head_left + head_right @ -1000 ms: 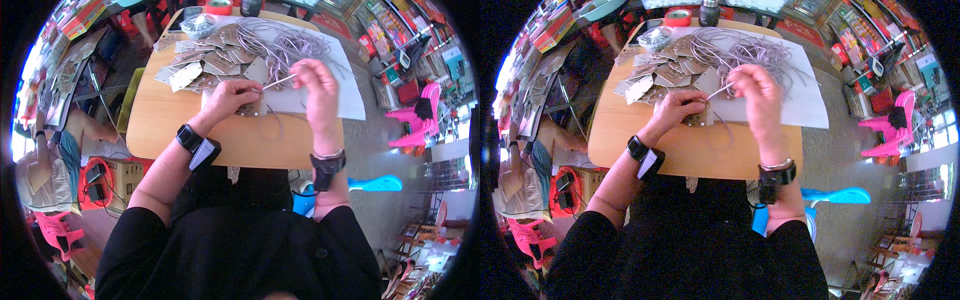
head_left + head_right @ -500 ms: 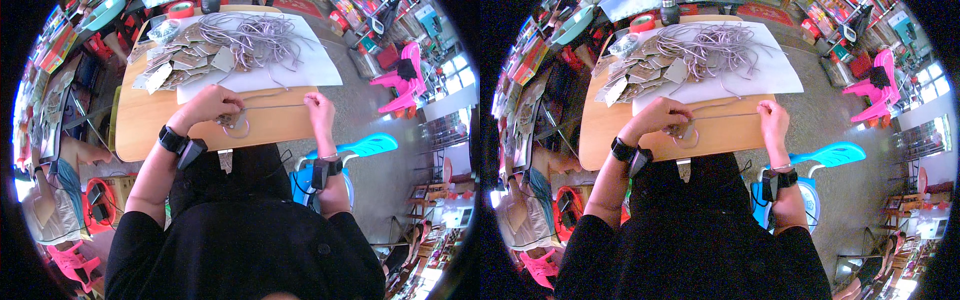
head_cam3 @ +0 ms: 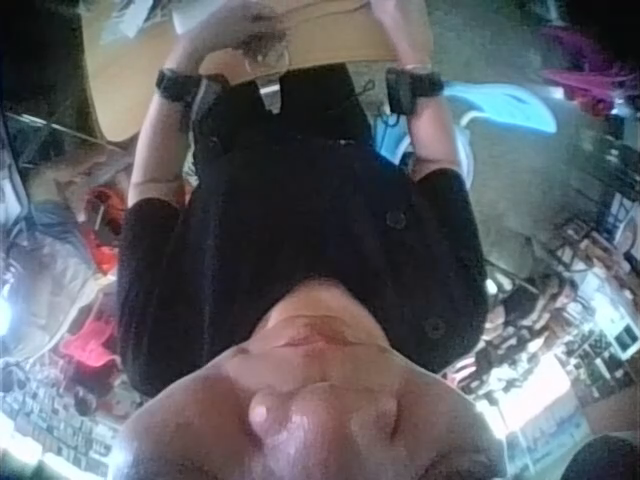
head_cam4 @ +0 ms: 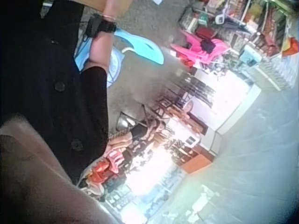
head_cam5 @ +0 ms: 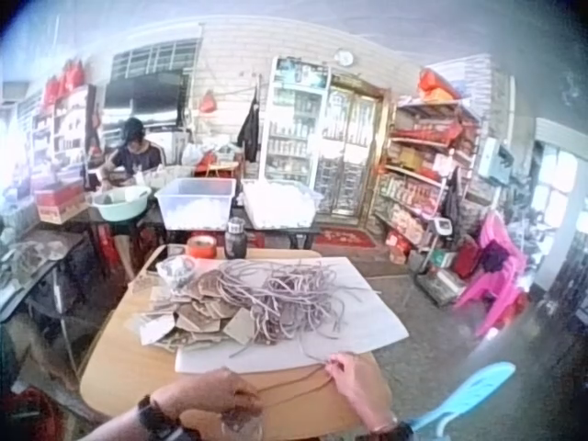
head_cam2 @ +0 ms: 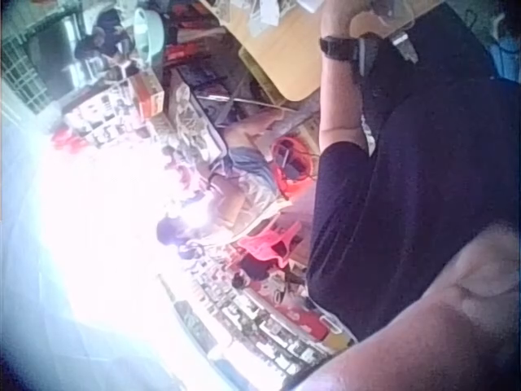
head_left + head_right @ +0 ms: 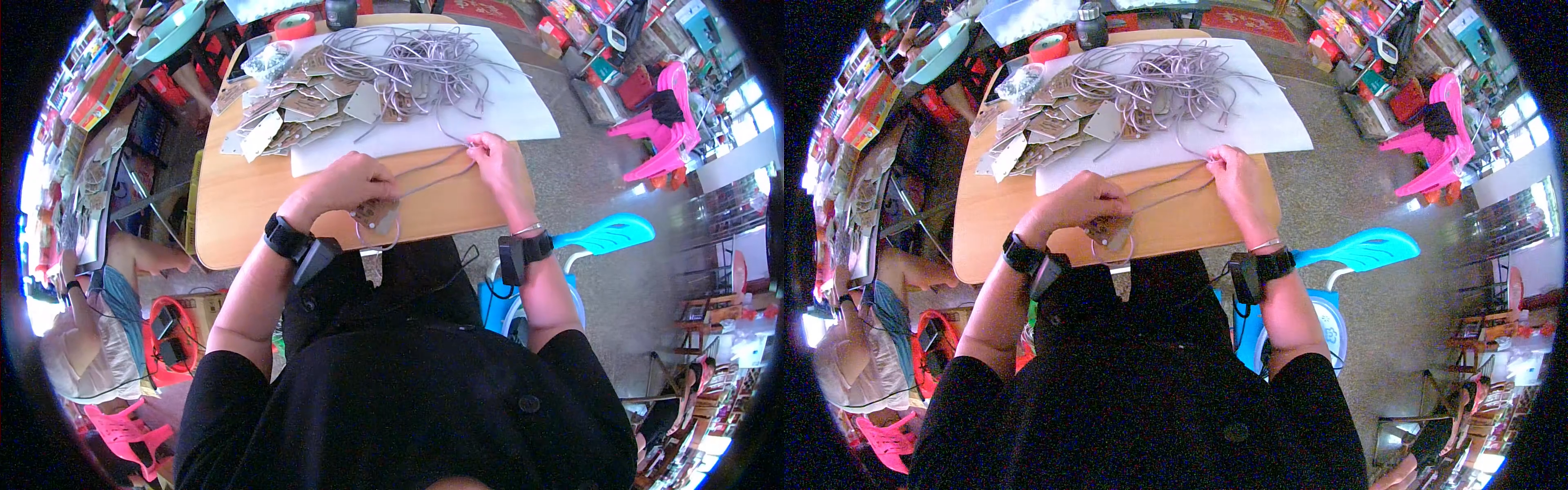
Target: Thread elastic cords through holes in manufacturing tags and loop them together.
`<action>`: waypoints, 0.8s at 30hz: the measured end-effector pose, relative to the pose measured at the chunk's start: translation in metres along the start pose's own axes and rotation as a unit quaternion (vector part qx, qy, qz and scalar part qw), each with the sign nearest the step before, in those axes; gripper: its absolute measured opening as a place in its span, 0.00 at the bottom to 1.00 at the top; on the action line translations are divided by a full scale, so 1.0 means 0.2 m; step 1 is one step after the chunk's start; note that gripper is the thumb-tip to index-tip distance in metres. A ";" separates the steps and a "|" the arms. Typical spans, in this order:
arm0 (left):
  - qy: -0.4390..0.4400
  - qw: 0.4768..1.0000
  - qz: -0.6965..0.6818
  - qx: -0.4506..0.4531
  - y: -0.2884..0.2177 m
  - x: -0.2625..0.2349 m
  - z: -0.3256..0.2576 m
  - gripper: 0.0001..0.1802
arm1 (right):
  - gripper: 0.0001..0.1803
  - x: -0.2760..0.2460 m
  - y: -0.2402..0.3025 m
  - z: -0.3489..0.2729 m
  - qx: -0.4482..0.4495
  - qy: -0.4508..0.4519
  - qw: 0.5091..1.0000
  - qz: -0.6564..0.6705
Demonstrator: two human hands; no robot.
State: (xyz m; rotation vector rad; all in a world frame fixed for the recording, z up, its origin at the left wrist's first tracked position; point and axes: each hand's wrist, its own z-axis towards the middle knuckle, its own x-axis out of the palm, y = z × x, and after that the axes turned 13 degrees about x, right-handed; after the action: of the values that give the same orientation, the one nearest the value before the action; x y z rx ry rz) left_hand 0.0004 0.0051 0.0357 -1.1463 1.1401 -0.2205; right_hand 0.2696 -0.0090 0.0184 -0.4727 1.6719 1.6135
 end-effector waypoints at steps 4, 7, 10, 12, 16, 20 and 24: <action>-0.102 0.984 0.142 -0.026 -0.05 0.05 0.18 0.13 | 0.09 -0.02 -0.01 -0.02 -0.074 -0.033 0.996 -0.032; -0.142 0.958 0.248 0.022 -0.03 0.12 0.34 0.11 | 0.08 0.00 -0.02 -0.03 -0.089 -0.045 0.995 -0.024; -0.148 0.945 0.281 0.073 0.01 0.21 0.46 0.09 | 0.10 0.01 -0.04 -0.06 -0.060 -0.051 0.996 0.042; -0.145 0.952 0.264 0.062 0.00 0.22 0.49 0.10 | 0.11 0.01 -0.08 -0.07 -0.024 -0.054 0.994 0.088; -0.253 0.948 0.178 0.069 -0.06 0.26 0.44 0.10 | 0.15 -0.06 -0.10 -0.13 0.116 0.042 0.968 0.216; -0.307 0.944 0.068 0.102 -0.09 0.27 0.39 0.10 | 0.15 -0.06 -0.02 -0.17 0.128 0.105 0.896 0.413; -0.312 0.942 0.056 0.106 -0.16 0.28 0.35 0.09 | 0.16 -0.05 0.01 -0.15 0.143 0.110 0.863 0.472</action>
State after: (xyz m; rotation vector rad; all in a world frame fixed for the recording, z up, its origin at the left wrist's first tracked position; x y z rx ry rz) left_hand 0.0953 -0.0044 0.0256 -0.8628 0.5945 0.1081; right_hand 0.2673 -0.0401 0.0254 0.4241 2.4884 1.9327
